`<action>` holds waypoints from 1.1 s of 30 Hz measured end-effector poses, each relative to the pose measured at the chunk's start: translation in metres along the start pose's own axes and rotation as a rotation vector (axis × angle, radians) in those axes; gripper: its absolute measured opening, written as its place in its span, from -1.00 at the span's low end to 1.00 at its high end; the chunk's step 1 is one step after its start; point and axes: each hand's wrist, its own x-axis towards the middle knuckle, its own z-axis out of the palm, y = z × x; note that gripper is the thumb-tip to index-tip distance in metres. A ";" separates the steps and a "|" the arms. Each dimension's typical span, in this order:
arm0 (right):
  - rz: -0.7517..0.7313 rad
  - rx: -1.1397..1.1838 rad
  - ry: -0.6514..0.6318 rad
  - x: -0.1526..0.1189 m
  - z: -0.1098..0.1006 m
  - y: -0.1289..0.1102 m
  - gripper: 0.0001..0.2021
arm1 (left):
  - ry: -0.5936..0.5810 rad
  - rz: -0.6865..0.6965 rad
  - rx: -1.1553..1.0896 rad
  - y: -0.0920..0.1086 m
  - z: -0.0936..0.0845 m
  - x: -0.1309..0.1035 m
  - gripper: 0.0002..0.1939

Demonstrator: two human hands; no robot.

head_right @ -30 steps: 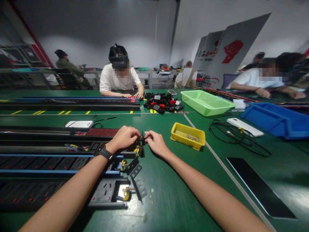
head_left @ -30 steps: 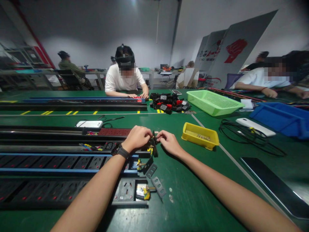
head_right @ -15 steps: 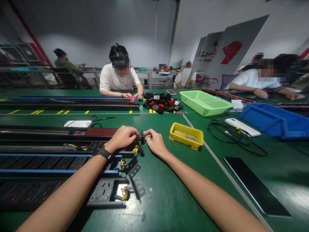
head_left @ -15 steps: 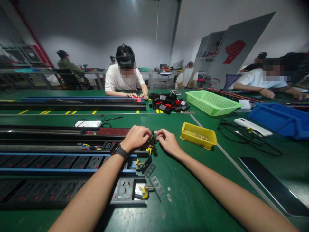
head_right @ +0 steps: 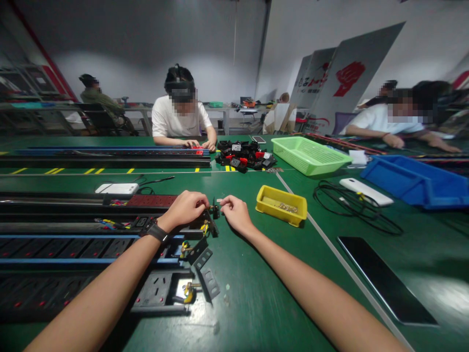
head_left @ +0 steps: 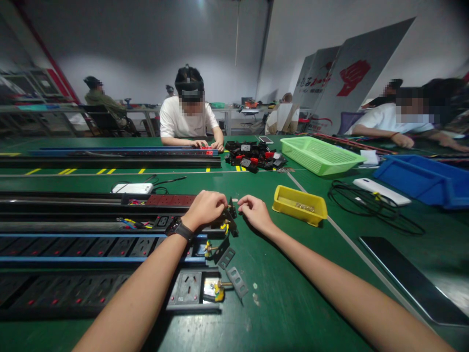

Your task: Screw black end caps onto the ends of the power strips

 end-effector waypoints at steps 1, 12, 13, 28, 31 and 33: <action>-0.001 -0.002 -0.002 0.000 0.000 -0.001 -0.79 | 0.000 0.001 0.001 0.000 0.000 0.000 -0.75; -0.012 -0.020 -0.021 -0.001 -0.001 -0.001 -0.80 | 0.000 0.006 0.011 0.000 0.000 0.000 -0.75; -0.014 -0.021 -0.022 -0.001 -0.001 -0.001 -0.80 | -0.002 0.004 0.010 0.000 0.000 0.000 -0.75; -0.039 -0.037 -0.033 -0.001 0.000 0.000 -0.81 | 0.000 0.004 0.021 0.000 0.000 0.000 -0.76; -0.041 -0.037 -0.031 -0.001 0.000 0.001 -0.81 | -0.004 0.003 0.025 -0.001 0.001 0.001 -0.76; -0.041 -0.038 -0.029 -0.002 0.000 0.000 -0.80 | -0.007 0.001 0.030 -0.001 0.001 0.001 -0.76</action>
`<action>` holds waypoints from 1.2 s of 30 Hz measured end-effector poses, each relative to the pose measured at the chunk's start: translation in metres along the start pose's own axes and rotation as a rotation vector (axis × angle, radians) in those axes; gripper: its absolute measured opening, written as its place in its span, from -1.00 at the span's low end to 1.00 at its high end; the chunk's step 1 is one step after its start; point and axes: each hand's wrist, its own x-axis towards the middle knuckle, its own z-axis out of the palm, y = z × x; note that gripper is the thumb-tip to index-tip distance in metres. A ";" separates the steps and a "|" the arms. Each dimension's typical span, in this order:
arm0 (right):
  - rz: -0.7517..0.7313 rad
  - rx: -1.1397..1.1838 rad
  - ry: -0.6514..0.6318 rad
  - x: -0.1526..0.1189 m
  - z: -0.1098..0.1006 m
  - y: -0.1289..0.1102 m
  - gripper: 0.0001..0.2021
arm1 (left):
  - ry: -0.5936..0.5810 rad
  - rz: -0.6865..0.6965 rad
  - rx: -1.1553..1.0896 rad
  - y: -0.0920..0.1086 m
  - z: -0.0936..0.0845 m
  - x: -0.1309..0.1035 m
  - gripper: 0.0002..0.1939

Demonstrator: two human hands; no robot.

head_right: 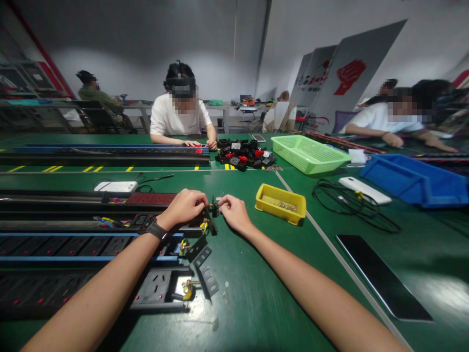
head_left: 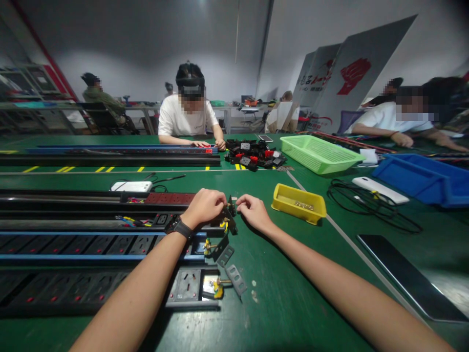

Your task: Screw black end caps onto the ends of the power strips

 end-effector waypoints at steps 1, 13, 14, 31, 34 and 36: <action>-0.001 -0.001 0.000 0.000 0.000 0.000 -0.80 | -0.001 0.000 0.002 0.000 0.000 0.000 -0.76; -0.002 -0.013 -0.012 -0.001 -0.001 -0.002 -0.81 | -0.001 -0.002 0.001 0.001 0.000 0.000 -0.76; -0.002 -0.013 -0.012 0.000 -0.001 -0.001 -0.81 | -0.002 -0.002 0.001 0.001 0.000 0.000 -0.76; 0.008 -0.024 -0.016 0.000 0.000 -0.001 -0.80 | 0.002 0.004 -0.009 0.001 -0.001 0.000 -0.76; 0.007 -0.036 -0.022 0.000 -0.001 -0.001 -0.80 | 0.001 0.004 -0.008 0.001 -0.001 0.000 -0.76; 0.006 -0.039 -0.024 0.000 -0.001 -0.001 -0.80 | 0.001 0.002 -0.012 0.001 -0.001 0.000 -0.76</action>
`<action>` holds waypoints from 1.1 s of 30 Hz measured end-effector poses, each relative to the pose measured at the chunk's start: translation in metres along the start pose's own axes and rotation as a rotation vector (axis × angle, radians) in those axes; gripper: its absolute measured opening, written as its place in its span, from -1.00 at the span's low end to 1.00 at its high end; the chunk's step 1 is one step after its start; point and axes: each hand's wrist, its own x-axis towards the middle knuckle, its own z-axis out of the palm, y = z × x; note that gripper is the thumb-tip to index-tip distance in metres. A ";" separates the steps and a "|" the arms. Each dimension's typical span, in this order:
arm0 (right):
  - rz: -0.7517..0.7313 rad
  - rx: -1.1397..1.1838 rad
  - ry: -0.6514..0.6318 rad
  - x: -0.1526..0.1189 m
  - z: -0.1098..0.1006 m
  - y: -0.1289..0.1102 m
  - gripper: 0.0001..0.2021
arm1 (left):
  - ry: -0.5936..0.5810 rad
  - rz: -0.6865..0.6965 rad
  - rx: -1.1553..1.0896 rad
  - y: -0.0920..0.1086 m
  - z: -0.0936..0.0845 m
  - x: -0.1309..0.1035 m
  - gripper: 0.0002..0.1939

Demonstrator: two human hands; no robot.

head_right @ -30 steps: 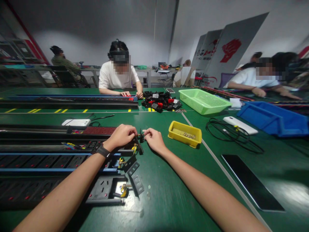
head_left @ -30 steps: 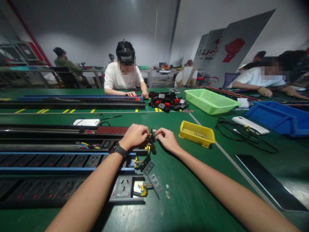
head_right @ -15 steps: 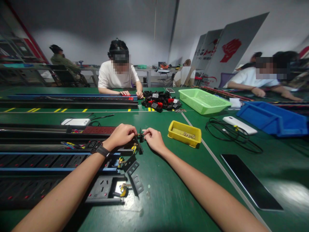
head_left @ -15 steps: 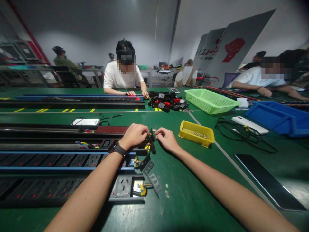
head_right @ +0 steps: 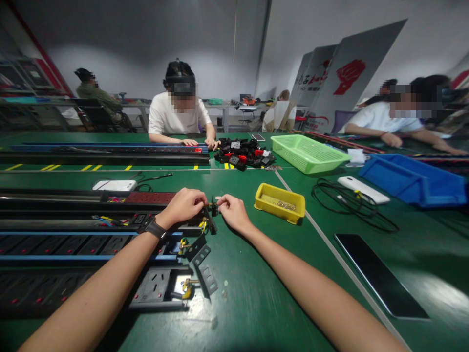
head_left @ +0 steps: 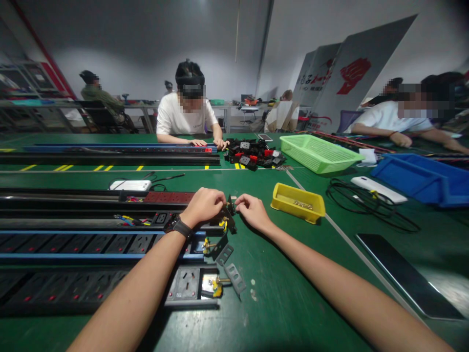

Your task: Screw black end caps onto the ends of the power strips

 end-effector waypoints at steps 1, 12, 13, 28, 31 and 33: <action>-0.001 -0.001 -0.001 0.000 0.000 0.000 -0.80 | 0.000 -0.001 -0.003 0.000 0.000 0.000 -0.76; -0.018 -0.015 0.000 -0.001 0.000 -0.002 -0.80 | 0.005 0.004 -0.001 0.000 0.000 0.000 -0.76; -0.019 -0.015 0.001 -0.001 0.000 -0.002 -0.80 | 0.003 0.003 0.000 0.000 0.000 0.000 -0.76; -0.034 -0.015 -0.004 -0.001 0.001 -0.003 -0.80 | 0.000 0.010 0.008 -0.002 0.000 0.001 -0.76; -0.034 -0.018 -0.007 -0.001 0.002 -0.002 -0.79 | -0.003 -0.008 -0.016 -0.002 -0.001 0.001 -0.75; -0.034 -0.021 -0.011 0.000 0.002 -0.001 -0.79 | 0.008 -0.039 -0.058 0.000 -0.001 0.001 -0.74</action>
